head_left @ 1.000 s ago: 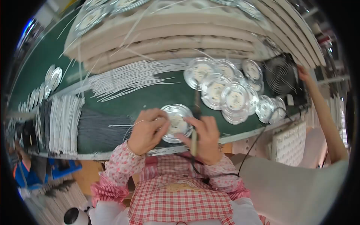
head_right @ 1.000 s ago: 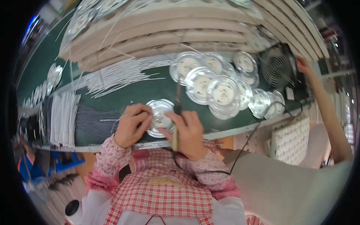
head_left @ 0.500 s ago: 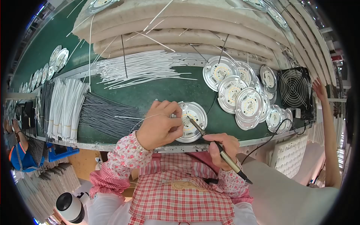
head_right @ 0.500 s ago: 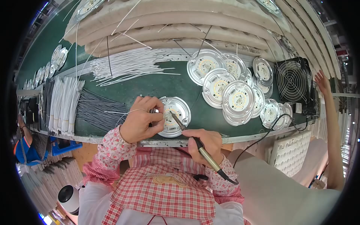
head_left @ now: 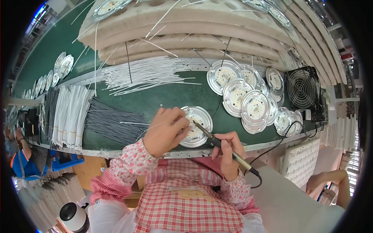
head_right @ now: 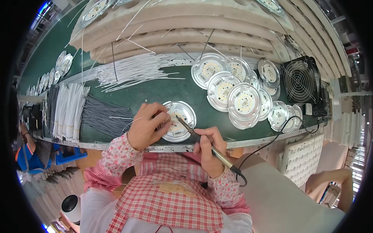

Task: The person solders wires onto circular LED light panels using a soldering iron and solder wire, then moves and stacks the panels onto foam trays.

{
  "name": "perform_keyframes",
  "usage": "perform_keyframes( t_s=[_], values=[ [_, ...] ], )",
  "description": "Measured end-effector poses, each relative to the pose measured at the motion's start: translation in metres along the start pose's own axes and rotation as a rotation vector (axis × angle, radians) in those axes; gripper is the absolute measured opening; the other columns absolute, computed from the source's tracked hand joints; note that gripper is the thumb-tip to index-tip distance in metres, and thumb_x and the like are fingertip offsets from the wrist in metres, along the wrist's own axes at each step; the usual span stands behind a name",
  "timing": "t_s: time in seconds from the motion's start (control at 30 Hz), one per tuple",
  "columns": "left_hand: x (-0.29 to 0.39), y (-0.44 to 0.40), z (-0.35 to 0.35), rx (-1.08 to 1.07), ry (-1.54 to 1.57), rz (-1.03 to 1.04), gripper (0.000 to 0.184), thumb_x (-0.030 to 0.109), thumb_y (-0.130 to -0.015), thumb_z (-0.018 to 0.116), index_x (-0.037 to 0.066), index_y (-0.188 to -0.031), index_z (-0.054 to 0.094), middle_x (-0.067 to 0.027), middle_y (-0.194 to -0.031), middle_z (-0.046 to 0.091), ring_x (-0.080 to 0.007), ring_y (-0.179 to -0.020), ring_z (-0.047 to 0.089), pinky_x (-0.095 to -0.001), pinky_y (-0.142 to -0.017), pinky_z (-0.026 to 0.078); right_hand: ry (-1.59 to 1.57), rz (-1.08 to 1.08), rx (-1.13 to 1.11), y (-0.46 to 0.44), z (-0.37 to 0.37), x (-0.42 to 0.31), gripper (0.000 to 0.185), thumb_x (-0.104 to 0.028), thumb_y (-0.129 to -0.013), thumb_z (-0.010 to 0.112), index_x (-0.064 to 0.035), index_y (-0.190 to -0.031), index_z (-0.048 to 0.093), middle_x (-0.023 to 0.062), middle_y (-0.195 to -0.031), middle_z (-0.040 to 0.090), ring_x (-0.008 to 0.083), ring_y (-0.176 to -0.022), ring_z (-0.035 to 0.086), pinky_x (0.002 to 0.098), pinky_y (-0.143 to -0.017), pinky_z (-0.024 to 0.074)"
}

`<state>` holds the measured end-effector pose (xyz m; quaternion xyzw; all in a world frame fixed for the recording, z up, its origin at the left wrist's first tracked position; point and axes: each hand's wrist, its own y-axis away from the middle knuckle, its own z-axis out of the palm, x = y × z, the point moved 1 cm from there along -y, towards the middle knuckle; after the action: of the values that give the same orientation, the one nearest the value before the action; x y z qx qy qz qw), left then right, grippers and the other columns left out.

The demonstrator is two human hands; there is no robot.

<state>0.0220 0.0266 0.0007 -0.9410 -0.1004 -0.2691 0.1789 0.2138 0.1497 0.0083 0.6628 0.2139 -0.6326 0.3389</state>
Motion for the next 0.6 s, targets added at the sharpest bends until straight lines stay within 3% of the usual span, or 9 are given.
perform_keyframes(
  t_s=[0.17, 0.33, 0.43, 0.53, 0.6],
  values=[
    [-0.005, 0.017, -0.004, -0.031, -0.177, 0.146, 0.052, 0.003, -0.076, 0.068, 0.011, -0.127, 0.067, -0.0077, -0.11, 0.059, -0.0239, -0.097, 0.059, -0.0375, -0.084, 0.047, -0.001, -0.018, 0.023, 0.002, 0.002, 0.007, 0.024, -0.018, -0.101, 0.047, 0.0043, -0.105, 0.056, 0.0115, -0.082, 0.062, 0.0123, -0.052, 0.058, 0.0247, -0.047, 0.0473],
    [-0.002, 0.018, -0.006, -0.098, -0.32, 0.232, 0.057, 0.008, -0.078, 0.064, 0.007, -0.135, 0.06, -0.0085, -0.113, 0.057, -0.0239, -0.102, 0.058, -0.0368, -0.085, 0.047, 0.004, 0.017, 0.037, 0.01, 0.002, 0.005, 0.026, -0.02, -0.103, 0.046, 0.0031, -0.105, 0.056, 0.0087, -0.082, 0.06, 0.0115, -0.053, 0.057, 0.0258, -0.05, 0.048],
    [-0.002, 0.017, -0.007, -0.127, -0.397, 0.263, 0.059, 0.01, -0.08, 0.062, 0.005, -0.138, 0.057, -0.0077, -0.114, 0.057, -0.0231, -0.106, 0.058, -0.0362, -0.088, 0.047, -0.087, -0.059, -0.02, 0.012, -0.008, 0.011, 0.023, -0.015, -0.101, 0.055, -0.0001, -0.119, 0.058, 0.0126, -0.096, 0.065, 0.0122, -0.063, 0.058, 0.0249, -0.058, 0.0482],
    [0.001, 0.018, -0.009, -0.19, -0.462, 0.278, 0.059, 0.011, -0.081, 0.061, 0.003, -0.139, 0.055, -0.0071, -0.116, 0.056, -0.0218, -0.108, 0.057, -0.0358, -0.09, 0.046, 0.758, -0.477, -0.096, -0.009, 0.002, 0.002, 0.05, -0.024, -0.09, 0.072, -0.0015, -0.131, 0.053, 0.0185, -0.11, 0.063, 0.0271, -0.083, 0.061, 0.0367, -0.077, 0.0519],
    [0.003, 0.018, -0.01, -0.21, -0.487, 0.291, 0.057, 0.012, -0.082, 0.061, 0.004, -0.138, 0.057, -0.0068, -0.117, 0.057, -0.0214, -0.109, 0.057, -0.036, -0.091, 0.046, 0.898, -0.574, -0.054, -0.019, 0.025, 0.0, 0.072, -0.031, -0.08, 0.08, -0.002, -0.138, 0.048, 0.0212, -0.118, 0.059, 0.0346, -0.098, 0.056, 0.045, -0.091, 0.0458]
  ],
)
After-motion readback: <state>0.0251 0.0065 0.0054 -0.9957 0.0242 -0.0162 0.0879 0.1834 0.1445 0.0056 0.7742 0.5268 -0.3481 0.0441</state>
